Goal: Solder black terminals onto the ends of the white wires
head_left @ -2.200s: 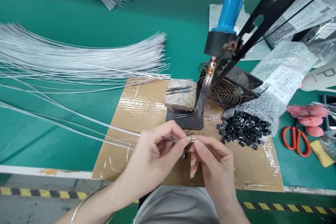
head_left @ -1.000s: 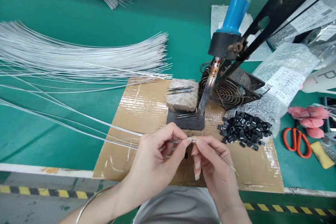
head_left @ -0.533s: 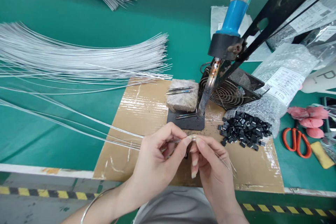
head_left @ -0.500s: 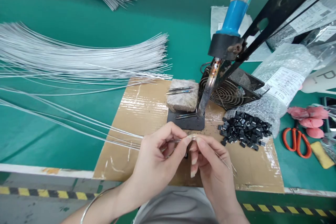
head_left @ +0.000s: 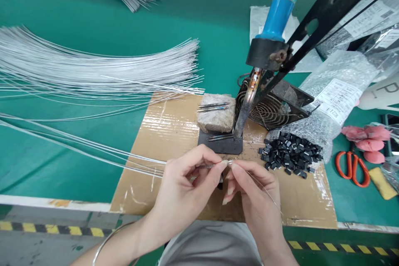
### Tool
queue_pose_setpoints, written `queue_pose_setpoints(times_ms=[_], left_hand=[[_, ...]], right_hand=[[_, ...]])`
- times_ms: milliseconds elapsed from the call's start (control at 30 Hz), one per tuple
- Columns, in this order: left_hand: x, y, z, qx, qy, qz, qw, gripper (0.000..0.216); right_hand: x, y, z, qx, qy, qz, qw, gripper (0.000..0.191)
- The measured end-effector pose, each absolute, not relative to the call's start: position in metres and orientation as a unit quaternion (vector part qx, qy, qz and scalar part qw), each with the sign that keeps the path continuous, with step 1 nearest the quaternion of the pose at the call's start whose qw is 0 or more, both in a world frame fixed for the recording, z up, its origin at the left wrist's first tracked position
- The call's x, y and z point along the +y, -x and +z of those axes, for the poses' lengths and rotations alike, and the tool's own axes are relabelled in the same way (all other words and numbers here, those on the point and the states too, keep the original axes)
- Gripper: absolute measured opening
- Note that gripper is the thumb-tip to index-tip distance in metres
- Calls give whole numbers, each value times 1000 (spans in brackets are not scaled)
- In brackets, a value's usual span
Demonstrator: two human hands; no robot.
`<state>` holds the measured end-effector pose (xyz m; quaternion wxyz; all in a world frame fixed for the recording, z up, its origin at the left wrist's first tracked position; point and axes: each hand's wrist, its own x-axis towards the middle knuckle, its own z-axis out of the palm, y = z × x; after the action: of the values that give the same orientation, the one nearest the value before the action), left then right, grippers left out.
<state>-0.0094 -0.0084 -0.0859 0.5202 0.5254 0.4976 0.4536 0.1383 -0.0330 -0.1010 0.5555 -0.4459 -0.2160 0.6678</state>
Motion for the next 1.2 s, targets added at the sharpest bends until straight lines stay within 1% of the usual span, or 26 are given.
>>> queue_pose_setpoints(times_ms=[233, 467, 633, 833, 1033, 1200], left_hand=[[-7, 8, -86, 523, -537, 443, 492, 16], [-3, 8, -74, 539, -568, 407, 470, 18], [-4, 12, -74, 530, -593, 394, 460, 19], [-6, 15, -80, 530, -590, 378, 477, 20], [-7, 12, -83, 526, -569, 404, 486, 20], [-8, 12, -84, 529, -579, 398, 476, 19]], right_hand=[[-32, -139, -103, -224, 438, 671, 555, 9], [-31, -140, -103, -217, 437, 678, 550, 8], [-29, -147, -100, -201, 419, 711, 528, 10], [-26, -153, -95, -206, 435, 722, 498, 13], [-28, -150, -96, -208, 441, 709, 510, 13], [-29, -148, -96, -195, 444, 703, 520, 13]])
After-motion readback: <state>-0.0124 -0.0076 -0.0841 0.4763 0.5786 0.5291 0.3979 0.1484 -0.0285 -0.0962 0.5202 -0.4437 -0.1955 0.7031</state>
